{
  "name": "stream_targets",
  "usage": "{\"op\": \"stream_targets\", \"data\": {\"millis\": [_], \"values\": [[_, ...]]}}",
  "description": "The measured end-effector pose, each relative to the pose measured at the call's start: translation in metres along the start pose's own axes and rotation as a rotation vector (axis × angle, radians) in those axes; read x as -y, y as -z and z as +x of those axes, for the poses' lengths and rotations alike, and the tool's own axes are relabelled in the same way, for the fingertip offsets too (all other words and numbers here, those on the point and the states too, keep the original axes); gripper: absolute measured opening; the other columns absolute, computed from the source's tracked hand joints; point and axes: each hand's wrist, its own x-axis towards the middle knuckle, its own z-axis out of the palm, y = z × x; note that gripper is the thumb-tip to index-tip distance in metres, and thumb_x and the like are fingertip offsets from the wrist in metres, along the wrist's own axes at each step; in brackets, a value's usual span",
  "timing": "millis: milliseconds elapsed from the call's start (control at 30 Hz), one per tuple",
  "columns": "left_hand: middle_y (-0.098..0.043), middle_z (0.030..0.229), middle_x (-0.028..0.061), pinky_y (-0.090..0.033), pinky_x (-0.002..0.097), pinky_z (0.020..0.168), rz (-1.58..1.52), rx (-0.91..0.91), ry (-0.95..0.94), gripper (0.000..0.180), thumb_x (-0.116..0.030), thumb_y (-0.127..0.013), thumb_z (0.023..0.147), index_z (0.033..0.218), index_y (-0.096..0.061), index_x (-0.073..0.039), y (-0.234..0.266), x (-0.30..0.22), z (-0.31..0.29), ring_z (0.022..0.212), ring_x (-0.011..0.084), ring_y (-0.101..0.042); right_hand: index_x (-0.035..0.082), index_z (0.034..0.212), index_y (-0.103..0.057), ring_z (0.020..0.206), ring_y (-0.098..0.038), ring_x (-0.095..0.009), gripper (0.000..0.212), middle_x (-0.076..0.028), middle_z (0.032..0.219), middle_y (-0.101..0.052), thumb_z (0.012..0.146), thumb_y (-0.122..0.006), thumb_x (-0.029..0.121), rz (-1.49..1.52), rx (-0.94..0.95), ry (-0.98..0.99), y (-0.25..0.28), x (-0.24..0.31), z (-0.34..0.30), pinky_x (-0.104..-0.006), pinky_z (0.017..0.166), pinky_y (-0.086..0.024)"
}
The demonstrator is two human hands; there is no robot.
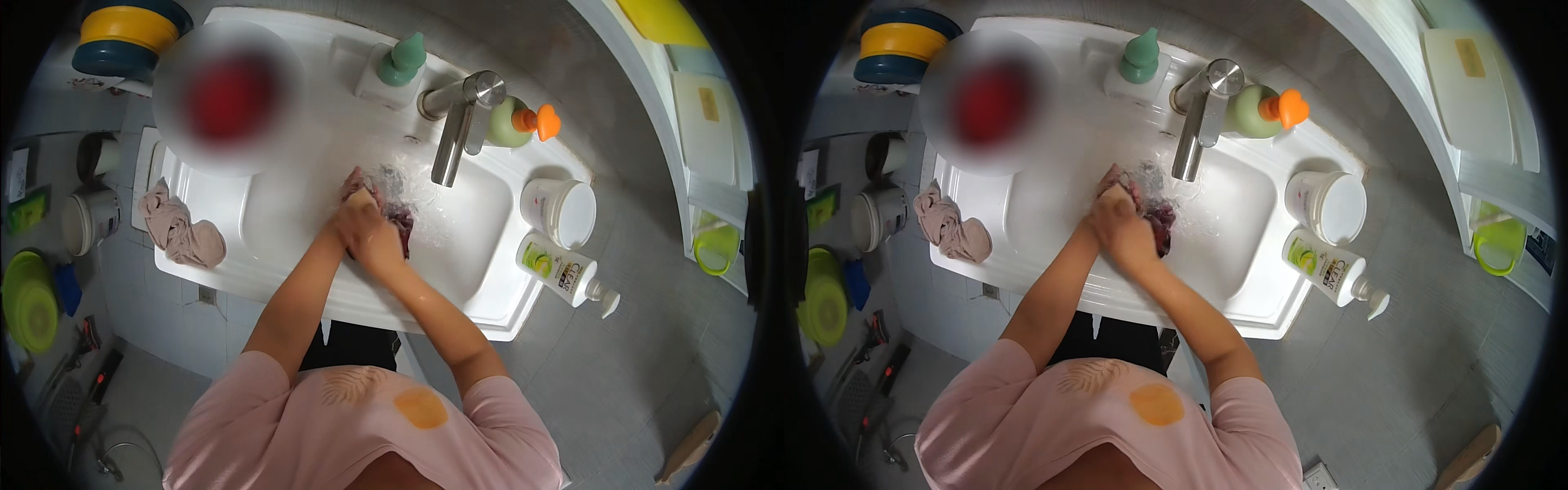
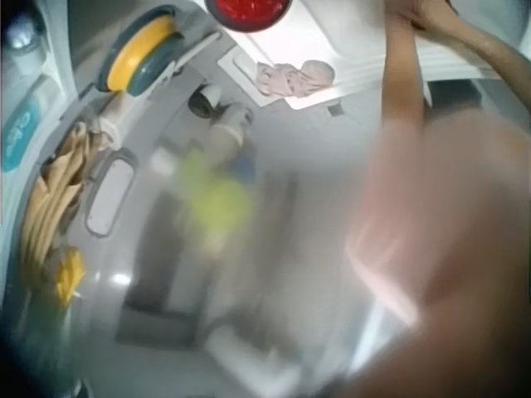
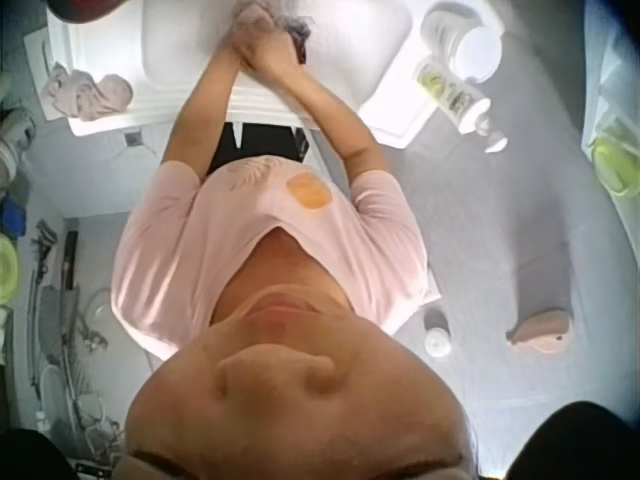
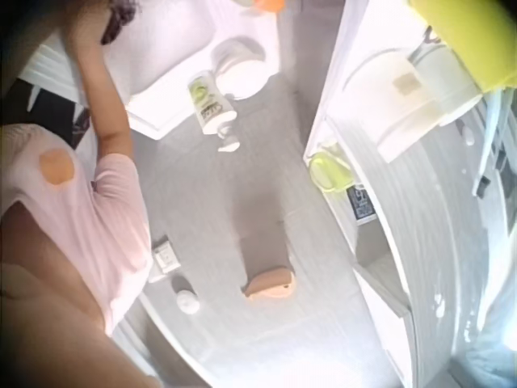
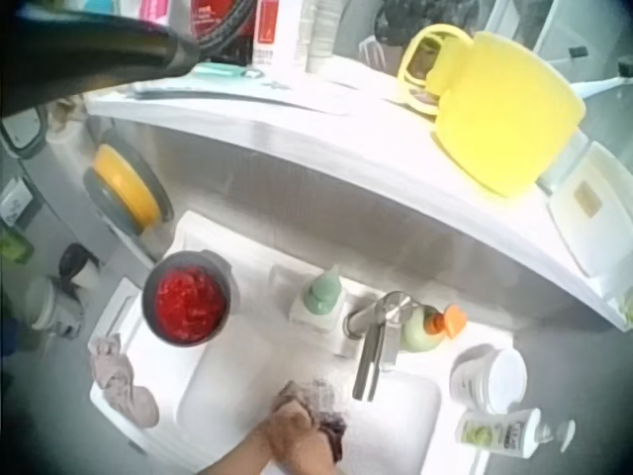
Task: The person hand-washes a maroon patterned cloth, a red cloth, and a grey cloth in a white sink. They use a wooden brush and liquid soap, scrubbing and rinsing each item under running water before wringing them out.
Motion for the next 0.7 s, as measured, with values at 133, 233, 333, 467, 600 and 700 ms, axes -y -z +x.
{"op": "stream_targets", "data": {"millis": [133, 233, 333, 467, 600, 700], "values": [[-0.06, 0.099, 0.0099, -0.047, 0.0367, 0.079, -0.004, -0.008, 0.003, 0.039, -0.037, -0.052, 0.085, 0.105, -0.055, -0.004, -0.001, 0.001, 0.002, 0.089, 0.0245, -0.058, 0.009, 0.09, -0.058, 0.064, -0.058, -0.035, 0.016, -0.015, 0.089, -0.058, 0.079, -0.058, 0.02, 0.004, -0.399, 0.001, -0.025, -0.003, 0.011, -0.04, 0.056, -0.049], [-0.059, 0.101, 0.0094, -0.047, 0.0373, 0.079, 0.137, -0.203, -0.135, 0.04, -0.039, -0.05, 0.085, 0.107, -0.054, -0.005, -0.008, 0.004, -0.01, 0.09, 0.0247, -0.058, 0.006, 0.085, -0.057, 0.065, -0.059, -0.036, 0.014, -0.017, 0.084, -0.059, 0.08, -0.057, 0.02, 0.063, -0.289, -0.235, -0.029, -0.017, 0.027, -0.0406, 0.058, -0.049], [-0.059, 0.104, 0.0091, -0.047, 0.0385, 0.081, 0.122, -0.56, -0.062, 0.039, -0.037, -0.05, 0.086, 0.109, -0.054, -0.005, -0.055, 0.013, -0.021, 0.093, 0.0262, -0.058, 0.004, 0.081, -0.059, 0.07, -0.06, -0.037, 0.015, -0.019, 0.078, -0.06, 0.081, -0.055, 0.019, 0.172, -0.249, -0.29, -0.024, -0.057, 0.029, -0.0404, 0.061, -0.049], [-0.056, 0.111, 0.0088, -0.047, 0.0346, 0.088, 0.226, -0.255, 0.162, 0.041, -0.029, -0.056, 0.086, 0.118, -0.049, -0.005, -0.087, 0.03, -0.046, 0.098, 0.0199, -0.057, 0.001, 0.092, -0.059, 0.066, -0.057, -0.012, 0.022, -0.007, 0.077, -0.062, 0.088, -0.053, 0.022, 1.144, -0.299, -0.87, 0.017, -0.112, -0.012, -0.0288, 0.062, -0.048], [-0.056, 0.108, 0.0063, -0.048, 0.03, 0.083, 0.532, -0.238, 0.293, 0.038, -0.015, -0.062, 0.082, 0.116, -0.049, -0.003, -0.115, 0.057, -0.043, 0.099, 0.0161, -0.055, 0.004, 0.1, -0.057, 0.074, -0.056, -0.01, 0.025, -0.004, 0.087, -0.06, 0.089, -0.053, 0.026, 1.346, 0.007, -1.004, 0.057, -0.12, -0.035, -0.0232, 0.064, -0.047], [-0.06, 0.101, 0.0089, -0.049, 0.0291, 0.075, 0.845, -0.543, 0.078, 0.039, -0.018, -0.067, 0.077, 0.11, -0.054, -0.002, -0.078, 0.048, -0.025, 0.089, 0.017, -0.059, 0.003, 0.106, -0.053, 0.079, -0.054, -0.01, 0.03, -0.002, 0.09, -0.059, 0.089, -0.054, 0.027, 1.244, 0.032, -0.831, 0.03, -0.135, -0.032, -0.0242, 0.069, -0.046]]}}
